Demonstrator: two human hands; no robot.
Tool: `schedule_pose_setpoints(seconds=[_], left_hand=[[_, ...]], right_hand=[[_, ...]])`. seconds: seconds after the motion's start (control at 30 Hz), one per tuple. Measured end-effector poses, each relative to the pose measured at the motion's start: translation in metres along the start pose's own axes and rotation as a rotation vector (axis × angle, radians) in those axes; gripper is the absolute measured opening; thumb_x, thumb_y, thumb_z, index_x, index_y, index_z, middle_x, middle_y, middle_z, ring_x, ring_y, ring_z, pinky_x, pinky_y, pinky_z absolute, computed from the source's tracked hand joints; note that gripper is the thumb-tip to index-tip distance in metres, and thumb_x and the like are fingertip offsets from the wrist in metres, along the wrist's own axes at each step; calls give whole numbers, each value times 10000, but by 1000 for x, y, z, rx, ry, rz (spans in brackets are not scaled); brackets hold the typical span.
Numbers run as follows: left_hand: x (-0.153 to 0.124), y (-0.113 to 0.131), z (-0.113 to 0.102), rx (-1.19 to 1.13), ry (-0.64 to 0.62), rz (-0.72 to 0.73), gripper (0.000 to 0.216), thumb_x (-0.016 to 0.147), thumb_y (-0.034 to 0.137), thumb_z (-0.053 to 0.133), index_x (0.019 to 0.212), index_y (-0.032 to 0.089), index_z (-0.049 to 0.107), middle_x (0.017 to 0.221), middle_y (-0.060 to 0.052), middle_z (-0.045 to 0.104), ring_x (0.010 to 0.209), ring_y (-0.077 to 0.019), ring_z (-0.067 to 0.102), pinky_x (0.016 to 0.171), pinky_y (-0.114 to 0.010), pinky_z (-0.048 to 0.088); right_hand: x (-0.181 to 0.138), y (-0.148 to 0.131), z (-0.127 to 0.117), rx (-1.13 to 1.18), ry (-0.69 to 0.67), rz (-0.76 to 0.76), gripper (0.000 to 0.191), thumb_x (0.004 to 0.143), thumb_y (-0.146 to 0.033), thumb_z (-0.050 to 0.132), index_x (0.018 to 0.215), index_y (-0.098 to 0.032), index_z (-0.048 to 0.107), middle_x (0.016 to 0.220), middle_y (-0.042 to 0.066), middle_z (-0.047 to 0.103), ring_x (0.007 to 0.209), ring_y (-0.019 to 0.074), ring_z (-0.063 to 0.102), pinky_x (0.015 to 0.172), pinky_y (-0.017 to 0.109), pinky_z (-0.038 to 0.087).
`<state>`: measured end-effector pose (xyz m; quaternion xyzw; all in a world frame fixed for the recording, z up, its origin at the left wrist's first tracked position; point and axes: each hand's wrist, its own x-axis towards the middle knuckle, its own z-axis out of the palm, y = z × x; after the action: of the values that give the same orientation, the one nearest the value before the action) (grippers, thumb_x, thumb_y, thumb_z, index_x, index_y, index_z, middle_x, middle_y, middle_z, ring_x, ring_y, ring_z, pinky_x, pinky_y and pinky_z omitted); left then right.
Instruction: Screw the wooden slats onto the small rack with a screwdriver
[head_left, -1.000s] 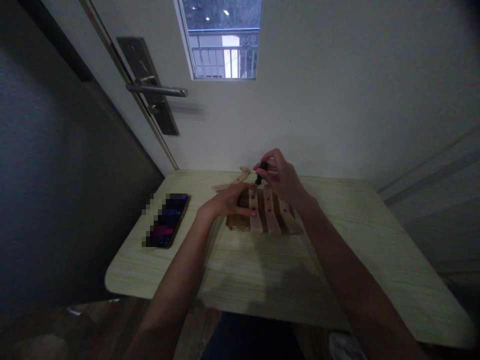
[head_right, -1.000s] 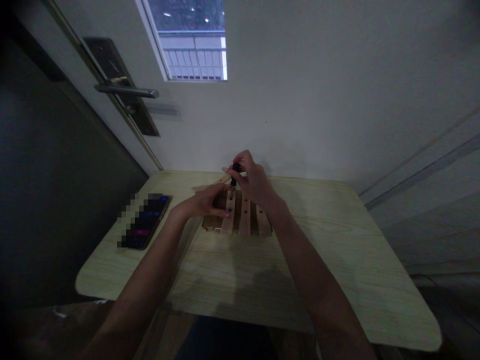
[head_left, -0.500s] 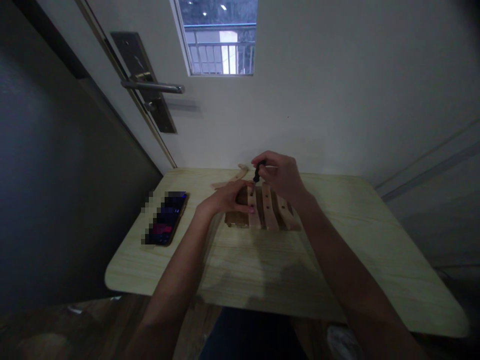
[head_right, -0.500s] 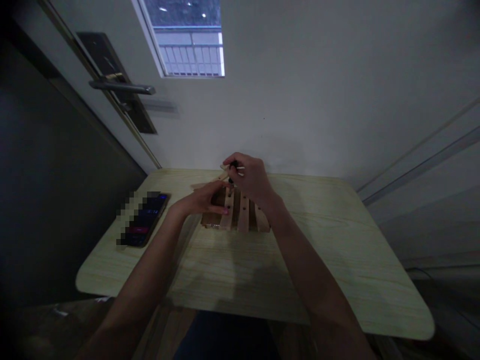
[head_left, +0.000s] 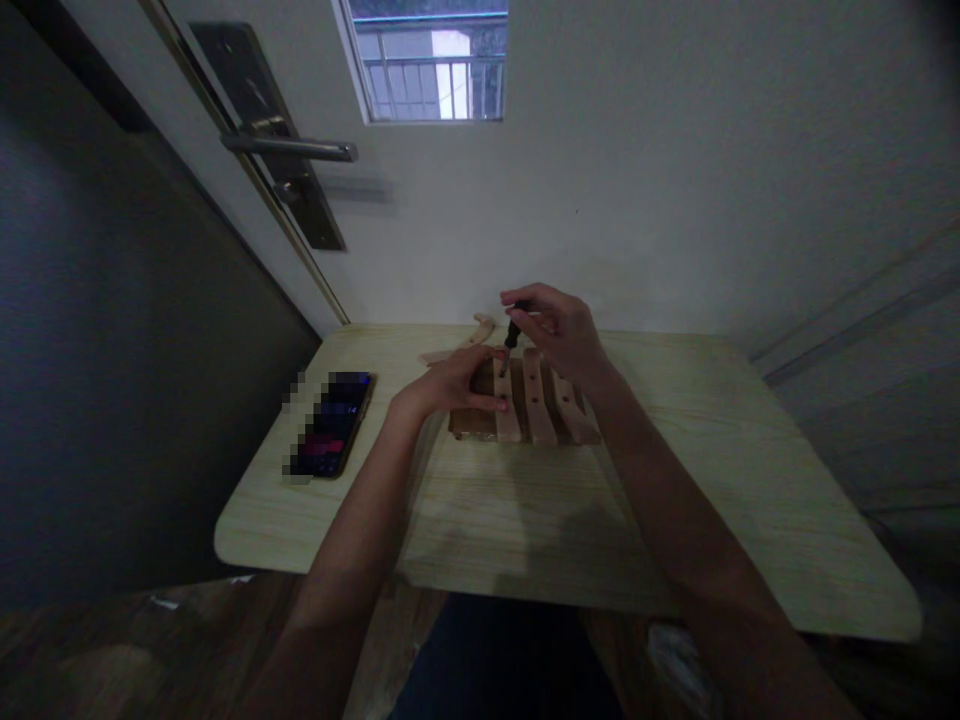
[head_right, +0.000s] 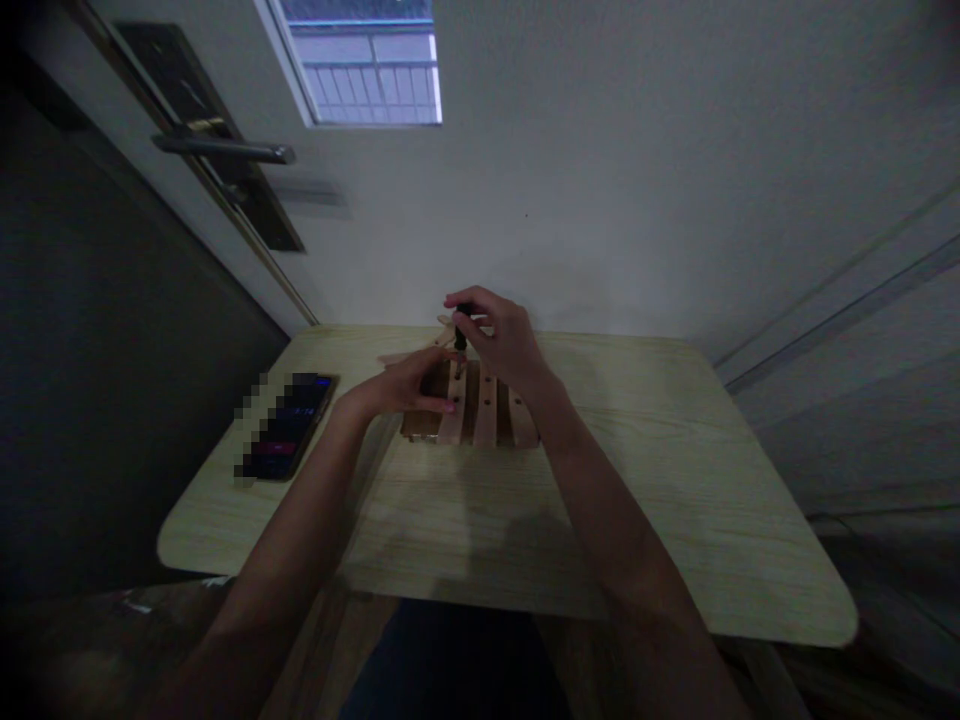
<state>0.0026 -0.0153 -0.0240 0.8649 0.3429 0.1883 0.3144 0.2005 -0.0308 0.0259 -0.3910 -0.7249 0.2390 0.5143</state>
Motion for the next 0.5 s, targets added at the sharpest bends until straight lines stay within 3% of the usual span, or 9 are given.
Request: schedule_pose_setpoints(seconds=[0.17,0.33,0.5], left_hand=[[1,-2,1,0,0,20,705,692,487,797,1273,198,522,1361,-152,555,1261,-337,522,1076,-500,404],[2,-5,2,-14,7,35,703,689,462,806,1282,211,524,1362,-141,559,1280,-333,507,1090,-496,389],[2,-5,2,-21,7,36,701,692,466,800,1277,188,532,1329,-145,573,1259,-333,515,1082,-482,394]], right_hand=[[2,-3,-4,-228,65,-6,204,795,-292,717,981,-212,734,893,43,680,795,163,634,656,281,563],[2,-3,-14,-118,-75,-29,240,840,-240,610,1069,-203,673,957,38,705,859,160,667,689,269,573],[0,-1,-9,-251,33,-51,149,829,-321,671,887,-189,708,911,56,701,863,187,656,624,271,558]])
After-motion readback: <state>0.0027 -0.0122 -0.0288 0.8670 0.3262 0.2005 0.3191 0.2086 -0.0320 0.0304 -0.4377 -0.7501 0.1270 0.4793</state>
